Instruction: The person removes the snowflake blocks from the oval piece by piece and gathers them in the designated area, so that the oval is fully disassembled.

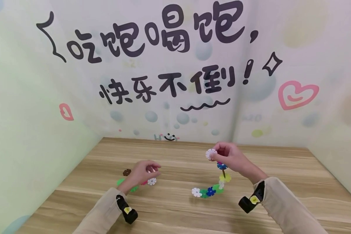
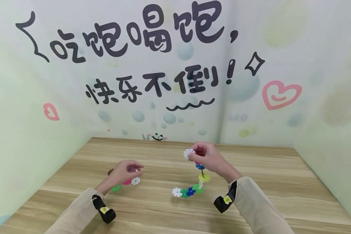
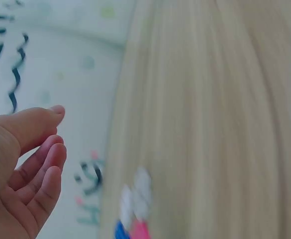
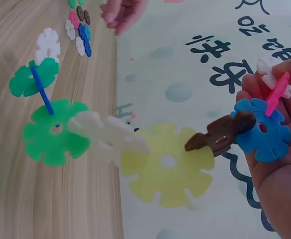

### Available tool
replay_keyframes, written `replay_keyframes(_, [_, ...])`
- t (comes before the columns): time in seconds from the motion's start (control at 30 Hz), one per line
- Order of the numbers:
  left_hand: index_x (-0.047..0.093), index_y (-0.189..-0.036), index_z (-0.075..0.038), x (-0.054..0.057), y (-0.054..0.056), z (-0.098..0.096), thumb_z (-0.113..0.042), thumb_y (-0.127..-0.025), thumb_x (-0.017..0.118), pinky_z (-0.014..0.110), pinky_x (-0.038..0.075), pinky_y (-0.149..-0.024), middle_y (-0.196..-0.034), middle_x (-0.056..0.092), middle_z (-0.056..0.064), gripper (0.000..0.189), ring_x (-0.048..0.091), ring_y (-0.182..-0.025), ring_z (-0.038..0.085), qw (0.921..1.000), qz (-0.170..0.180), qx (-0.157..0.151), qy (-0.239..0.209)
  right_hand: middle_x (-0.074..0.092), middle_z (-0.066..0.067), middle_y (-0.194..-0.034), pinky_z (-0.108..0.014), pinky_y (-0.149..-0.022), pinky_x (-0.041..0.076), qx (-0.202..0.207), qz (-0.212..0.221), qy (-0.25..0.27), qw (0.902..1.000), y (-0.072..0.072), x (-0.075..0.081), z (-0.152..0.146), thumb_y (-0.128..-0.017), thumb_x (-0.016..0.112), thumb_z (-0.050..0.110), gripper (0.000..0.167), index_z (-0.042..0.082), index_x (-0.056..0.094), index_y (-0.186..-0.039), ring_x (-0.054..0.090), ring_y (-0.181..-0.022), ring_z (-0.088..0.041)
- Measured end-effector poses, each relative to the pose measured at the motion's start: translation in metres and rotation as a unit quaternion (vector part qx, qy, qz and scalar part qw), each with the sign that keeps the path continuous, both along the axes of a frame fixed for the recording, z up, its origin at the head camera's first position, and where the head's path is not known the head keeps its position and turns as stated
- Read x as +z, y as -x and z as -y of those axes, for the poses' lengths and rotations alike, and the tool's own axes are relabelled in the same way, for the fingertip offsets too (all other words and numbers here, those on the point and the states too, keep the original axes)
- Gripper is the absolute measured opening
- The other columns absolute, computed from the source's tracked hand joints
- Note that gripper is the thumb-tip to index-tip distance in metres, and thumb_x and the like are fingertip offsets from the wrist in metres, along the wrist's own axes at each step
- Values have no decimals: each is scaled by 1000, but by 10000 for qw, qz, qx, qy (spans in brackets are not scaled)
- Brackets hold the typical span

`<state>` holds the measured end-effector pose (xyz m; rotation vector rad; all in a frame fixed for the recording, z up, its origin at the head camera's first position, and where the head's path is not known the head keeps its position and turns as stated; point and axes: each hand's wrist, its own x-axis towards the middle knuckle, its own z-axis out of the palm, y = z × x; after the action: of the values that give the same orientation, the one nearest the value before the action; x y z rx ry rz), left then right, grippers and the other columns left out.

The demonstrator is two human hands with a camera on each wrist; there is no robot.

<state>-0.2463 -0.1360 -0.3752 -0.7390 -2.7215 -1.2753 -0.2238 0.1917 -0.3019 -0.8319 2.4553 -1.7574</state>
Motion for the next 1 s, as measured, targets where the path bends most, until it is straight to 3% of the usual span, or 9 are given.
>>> replay_keyframes(0.33, [66,-97,-5,33,-12,-66,-16,-80,65,21,51,-64,-89,64,6,20,60,-75,12,9936,-271,-782,-763,59,-21,-79,-21,-51,48,279,-101,-87,9995,1,-4,11,-84,59,6,10,-2,55,-83,51,-59,-12])
replay_keyframes(0.5, [66,-97,-3,48,-20,-93,-12,-81,65,22,51,-64,-90,65,9,19,61,-75,14,9865,-492,-1078,-1129,59,-16,-76,-22,-50,47,359,-189,-57,9992,0,-4,13,-84,59,4,9,-4,55,-82,50,-57,-12])
replay_keyframes(0.8, [63,-95,7,87,-42,-113,-1,-80,62,24,52,-65,-86,65,17,17,63,-76,25,9791,-394,-1161,-1624,57,-9,-74,-21,-49,45,483,-243,-72,9985,1,-6,14,-84,59,3,7,-3,56,-83,47,-55,-11])
replay_keyframes(1.0, [62,-90,10,86,-41,-117,1,-80,61,22,52,-64,-83,64,20,13,62,-74,29,9744,-252,-1173,-1903,57,-9,-76,-20,-50,45,479,-108,-108,9987,1,-7,15,-84,59,6,8,-2,57,-85,47,-57,-9])
